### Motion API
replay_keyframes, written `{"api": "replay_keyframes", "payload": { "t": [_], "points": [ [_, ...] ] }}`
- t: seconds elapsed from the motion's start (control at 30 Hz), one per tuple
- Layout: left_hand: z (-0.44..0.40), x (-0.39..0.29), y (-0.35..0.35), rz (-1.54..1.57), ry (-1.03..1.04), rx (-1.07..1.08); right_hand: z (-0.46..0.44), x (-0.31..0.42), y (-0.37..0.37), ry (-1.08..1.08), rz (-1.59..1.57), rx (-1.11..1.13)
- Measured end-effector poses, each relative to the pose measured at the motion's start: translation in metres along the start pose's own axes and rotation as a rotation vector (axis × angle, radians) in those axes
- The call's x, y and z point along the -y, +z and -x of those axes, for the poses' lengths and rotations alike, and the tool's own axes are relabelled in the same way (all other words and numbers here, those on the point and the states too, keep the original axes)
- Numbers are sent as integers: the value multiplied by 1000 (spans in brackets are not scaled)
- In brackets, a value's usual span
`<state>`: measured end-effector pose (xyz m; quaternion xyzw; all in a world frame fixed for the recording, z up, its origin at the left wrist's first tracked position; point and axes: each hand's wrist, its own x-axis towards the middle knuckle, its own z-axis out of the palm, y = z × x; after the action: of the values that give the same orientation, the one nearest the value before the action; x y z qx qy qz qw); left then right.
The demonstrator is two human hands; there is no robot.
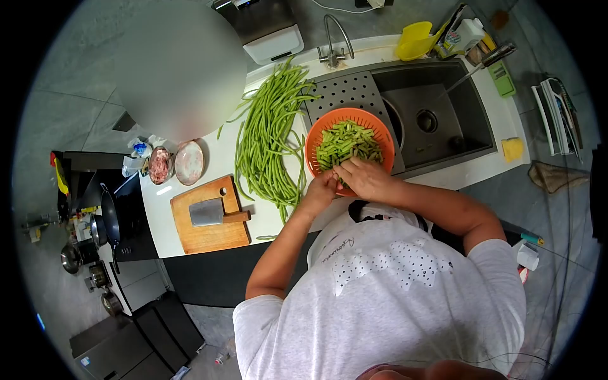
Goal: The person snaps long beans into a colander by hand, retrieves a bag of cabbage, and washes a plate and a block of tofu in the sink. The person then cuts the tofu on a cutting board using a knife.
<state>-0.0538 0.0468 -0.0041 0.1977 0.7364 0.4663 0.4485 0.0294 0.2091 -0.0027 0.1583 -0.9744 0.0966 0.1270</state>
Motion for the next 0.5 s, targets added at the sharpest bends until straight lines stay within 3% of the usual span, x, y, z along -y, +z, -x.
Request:
{"api": "replay_keyframes", "payload": {
  "t": [0.03,0.1,0.23,0.37,0.43,0.47,0.5],
  "points": [
    [-4,10,3,0,1,-2,0,3,1,55,49,-26],
    [-9,20,9,-62,258,-79,-1,1,-3,59,32,15],
    [1,8,14,-428,320,-167,-2,4,-11,87,-35,174],
    [2,-7,21,-592,302,-281,3,3,5,197,-148,94],
    [-3,-5,25,-701,491,-469,-4,-1,11,441,-195,259],
    [-6,-4,22,-752,612,-529,-4,-6,16,413,-206,257],
    [-3,-11,20,-819,610,-563,-5,-14,22,582,-667,238]
  ]
}}
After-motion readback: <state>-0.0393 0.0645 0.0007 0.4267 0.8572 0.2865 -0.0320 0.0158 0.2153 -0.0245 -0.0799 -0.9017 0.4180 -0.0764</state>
